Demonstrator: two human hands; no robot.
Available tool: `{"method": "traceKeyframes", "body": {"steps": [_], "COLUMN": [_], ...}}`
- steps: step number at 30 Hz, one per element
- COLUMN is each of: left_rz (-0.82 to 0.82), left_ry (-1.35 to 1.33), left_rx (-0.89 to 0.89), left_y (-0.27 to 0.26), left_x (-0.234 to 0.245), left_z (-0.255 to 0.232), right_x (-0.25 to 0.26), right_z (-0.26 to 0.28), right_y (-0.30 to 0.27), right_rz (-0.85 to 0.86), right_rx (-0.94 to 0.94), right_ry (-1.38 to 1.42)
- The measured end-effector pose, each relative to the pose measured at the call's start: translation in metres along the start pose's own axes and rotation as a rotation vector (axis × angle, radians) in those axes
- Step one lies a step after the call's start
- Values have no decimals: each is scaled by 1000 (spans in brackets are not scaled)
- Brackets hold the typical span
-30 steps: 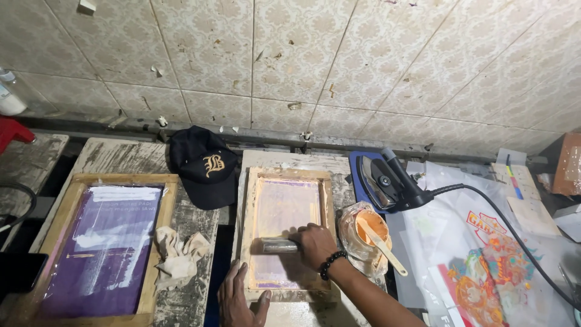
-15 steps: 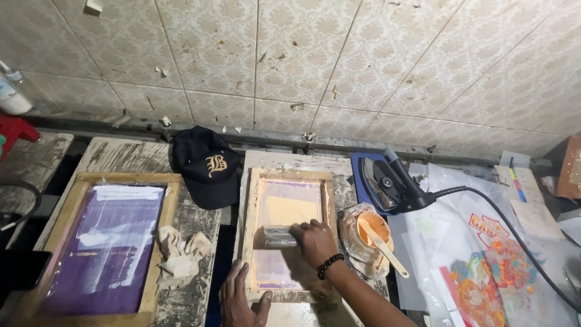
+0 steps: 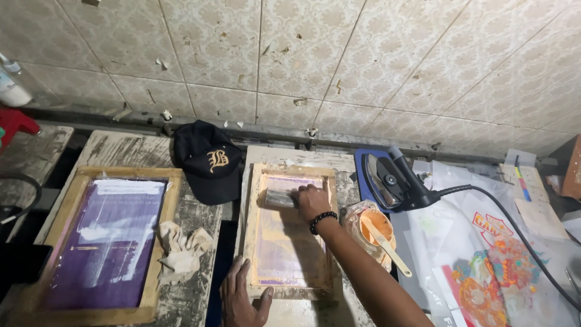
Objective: The person uses a squeegee to spread orange ink across a screen printing frame. They repeatedly pull the squeegee from the top to the bottom of the frame to ensure even coverage of the ink on the mesh.
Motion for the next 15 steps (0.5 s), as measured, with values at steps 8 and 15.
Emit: {"method": "traceKeyframes", "body": {"steps": [8, 15], "left_rz": [-94, -125], "left_ry": [4, 43], "left_rx": [-41, -16], "left_y": [-1, -4], "left_x": [8, 2], "left_z": [-8, 7], "right_x": [11, 26], "right_z": [41, 20], "right_y": [-80, -59], "right_rz": [73, -60], "right_rx": [161, 134], "right_ry": [49, 15]}}
Point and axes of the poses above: each hand's wrist, its own y-axis towards the middle knuckle, its own x-axis out of the back of the hand, z = x × y, the point moved 10 cm from there along y, towards the middle knuckle, and after that the axes turned 11 degrees about -y, right-handed, at the moved point
